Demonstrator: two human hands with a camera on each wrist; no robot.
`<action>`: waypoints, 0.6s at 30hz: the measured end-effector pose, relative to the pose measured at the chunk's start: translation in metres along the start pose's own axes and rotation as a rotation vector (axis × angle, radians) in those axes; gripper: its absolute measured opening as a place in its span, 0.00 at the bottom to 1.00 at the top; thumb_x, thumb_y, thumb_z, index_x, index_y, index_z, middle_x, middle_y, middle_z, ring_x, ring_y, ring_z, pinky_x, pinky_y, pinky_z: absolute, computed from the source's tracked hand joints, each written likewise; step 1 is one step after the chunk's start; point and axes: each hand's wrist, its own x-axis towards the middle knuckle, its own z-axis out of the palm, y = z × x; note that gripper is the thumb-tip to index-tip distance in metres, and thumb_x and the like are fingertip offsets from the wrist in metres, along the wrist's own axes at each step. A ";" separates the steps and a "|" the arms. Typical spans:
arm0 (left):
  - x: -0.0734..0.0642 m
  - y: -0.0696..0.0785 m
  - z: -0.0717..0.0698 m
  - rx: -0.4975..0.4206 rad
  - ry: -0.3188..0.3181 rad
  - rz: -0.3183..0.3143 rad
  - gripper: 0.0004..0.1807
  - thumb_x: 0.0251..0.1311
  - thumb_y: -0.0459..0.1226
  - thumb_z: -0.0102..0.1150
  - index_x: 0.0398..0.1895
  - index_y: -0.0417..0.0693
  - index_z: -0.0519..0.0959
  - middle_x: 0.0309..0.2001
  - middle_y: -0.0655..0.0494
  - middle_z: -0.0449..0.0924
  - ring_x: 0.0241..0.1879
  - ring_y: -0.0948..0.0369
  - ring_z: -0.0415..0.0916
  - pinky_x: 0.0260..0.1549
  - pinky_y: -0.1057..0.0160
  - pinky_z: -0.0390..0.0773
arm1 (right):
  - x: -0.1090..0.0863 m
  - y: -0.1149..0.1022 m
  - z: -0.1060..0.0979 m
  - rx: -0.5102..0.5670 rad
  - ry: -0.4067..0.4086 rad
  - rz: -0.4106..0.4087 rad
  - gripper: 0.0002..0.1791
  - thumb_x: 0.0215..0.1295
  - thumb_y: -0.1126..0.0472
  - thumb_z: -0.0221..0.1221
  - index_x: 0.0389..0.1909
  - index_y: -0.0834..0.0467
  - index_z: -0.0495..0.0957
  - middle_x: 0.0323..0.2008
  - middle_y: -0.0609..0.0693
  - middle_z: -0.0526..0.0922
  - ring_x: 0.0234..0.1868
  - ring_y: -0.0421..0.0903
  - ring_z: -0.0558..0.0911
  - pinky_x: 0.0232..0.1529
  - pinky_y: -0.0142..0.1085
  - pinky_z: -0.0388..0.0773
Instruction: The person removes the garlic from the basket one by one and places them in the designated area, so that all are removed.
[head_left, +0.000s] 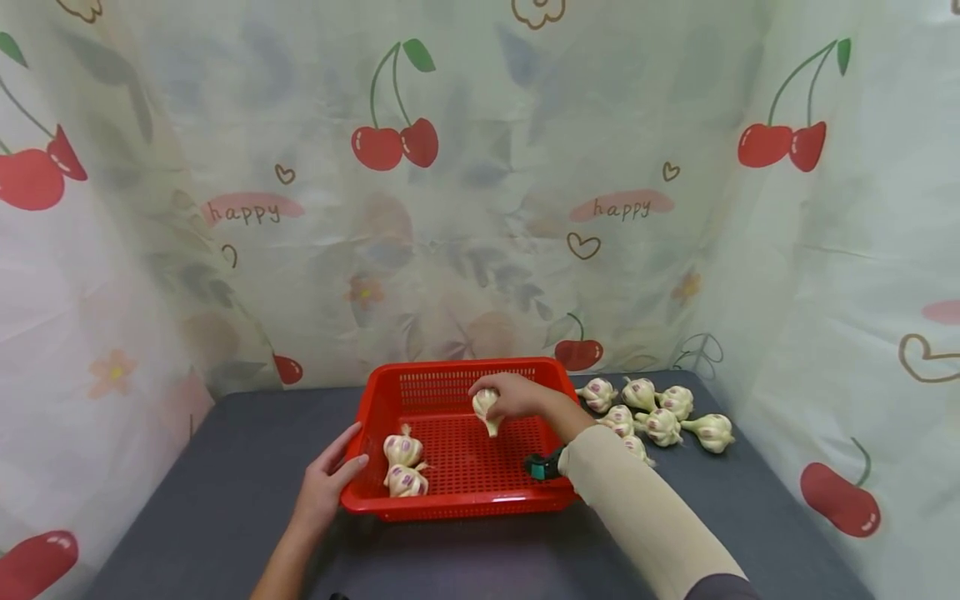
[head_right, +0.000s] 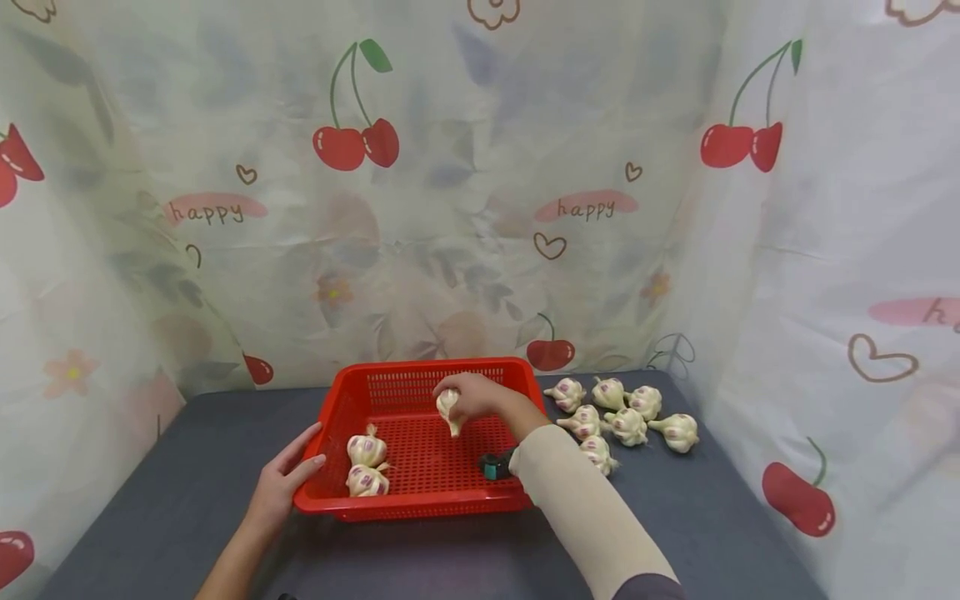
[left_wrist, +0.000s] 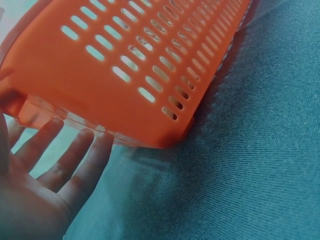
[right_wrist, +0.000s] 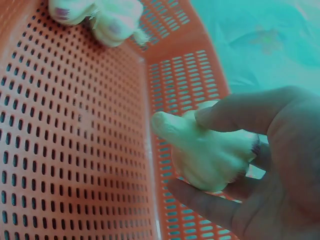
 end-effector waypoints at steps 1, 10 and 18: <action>0.000 0.000 0.000 0.002 0.001 0.002 0.31 0.68 0.39 0.57 0.73 0.52 0.63 0.66 0.40 0.66 0.54 0.42 0.75 0.42 0.56 0.82 | -0.002 0.001 -0.002 0.020 -0.001 -0.004 0.23 0.57 0.69 0.63 0.55 0.51 0.79 0.46 0.49 0.77 0.38 0.48 0.74 0.34 0.36 0.78; 0.003 -0.001 0.000 0.008 0.018 -0.044 0.31 0.67 0.40 0.58 0.73 0.54 0.63 0.68 0.41 0.65 0.57 0.42 0.74 0.43 0.54 0.81 | -0.026 0.008 -0.017 0.042 0.033 -0.064 0.27 0.57 0.70 0.63 0.59 0.51 0.76 0.47 0.48 0.78 0.35 0.47 0.74 0.33 0.36 0.75; 0.004 0.002 0.002 -0.008 0.012 -0.070 0.31 0.68 0.39 0.57 0.73 0.53 0.62 0.69 0.40 0.63 0.58 0.41 0.72 0.44 0.53 0.80 | -0.058 0.010 -0.029 -0.005 0.077 -0.143 0.25 0.60 0.65 0.66 0.59 0.55 0.75 0.53 0.50 0.78 0.41 0.46 0.77 0.39 0.38 0.76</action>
